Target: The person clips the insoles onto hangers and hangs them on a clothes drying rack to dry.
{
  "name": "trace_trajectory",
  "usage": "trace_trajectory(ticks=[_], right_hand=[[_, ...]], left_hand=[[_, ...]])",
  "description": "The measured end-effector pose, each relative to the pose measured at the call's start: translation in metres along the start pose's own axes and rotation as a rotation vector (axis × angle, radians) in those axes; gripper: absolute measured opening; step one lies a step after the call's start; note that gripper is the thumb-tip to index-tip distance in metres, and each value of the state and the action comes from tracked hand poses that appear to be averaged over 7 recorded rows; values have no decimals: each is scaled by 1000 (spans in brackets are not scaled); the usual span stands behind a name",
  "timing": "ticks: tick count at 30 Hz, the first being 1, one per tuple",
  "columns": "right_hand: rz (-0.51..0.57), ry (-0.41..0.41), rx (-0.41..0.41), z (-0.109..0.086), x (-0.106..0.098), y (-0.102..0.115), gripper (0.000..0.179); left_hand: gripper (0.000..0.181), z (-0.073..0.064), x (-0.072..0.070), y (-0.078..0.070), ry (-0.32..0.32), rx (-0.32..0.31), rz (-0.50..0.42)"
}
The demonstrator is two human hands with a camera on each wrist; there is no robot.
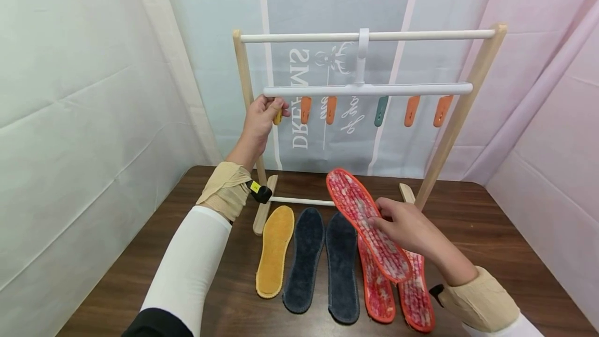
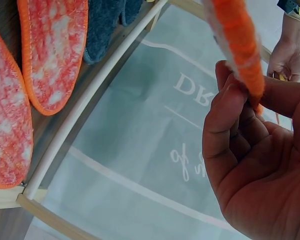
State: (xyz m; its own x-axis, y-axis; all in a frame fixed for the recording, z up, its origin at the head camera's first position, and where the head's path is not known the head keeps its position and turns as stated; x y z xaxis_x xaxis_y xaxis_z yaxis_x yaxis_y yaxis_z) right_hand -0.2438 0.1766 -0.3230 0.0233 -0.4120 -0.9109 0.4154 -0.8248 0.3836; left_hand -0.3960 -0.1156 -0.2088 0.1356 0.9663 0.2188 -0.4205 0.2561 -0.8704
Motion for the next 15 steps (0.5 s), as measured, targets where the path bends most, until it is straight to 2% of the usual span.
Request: trace_trajectory(ticks=[4, 11, 15], right_hand=[[1, -3, -1, 1, -1, 2, 15], [-3, -13, 0, 4, -2, 6, 15], [6, -10, 6, 5, -3, 8, 13]], left_hand=[[8, 1, 0, 0, 3, -1, 0], [19, 0, 0, 0, 2, -8, 4], [10, 1, -1, 2, 0, -14, -1]])
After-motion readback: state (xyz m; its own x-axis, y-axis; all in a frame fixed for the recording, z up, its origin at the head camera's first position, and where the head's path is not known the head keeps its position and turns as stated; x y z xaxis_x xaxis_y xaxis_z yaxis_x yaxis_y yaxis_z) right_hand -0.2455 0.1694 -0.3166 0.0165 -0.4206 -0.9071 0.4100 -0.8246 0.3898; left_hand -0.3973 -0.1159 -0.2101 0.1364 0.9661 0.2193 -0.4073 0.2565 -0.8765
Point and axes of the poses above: each hand's wrist, its own z-axis towards the middle knuckle, its own x-axis out of the palm, y = z × x, the point moved 7 cm from there along z, towards the middle knuckle, and after that the axes turned 8 degrees about -z, right-handed, at the moved point
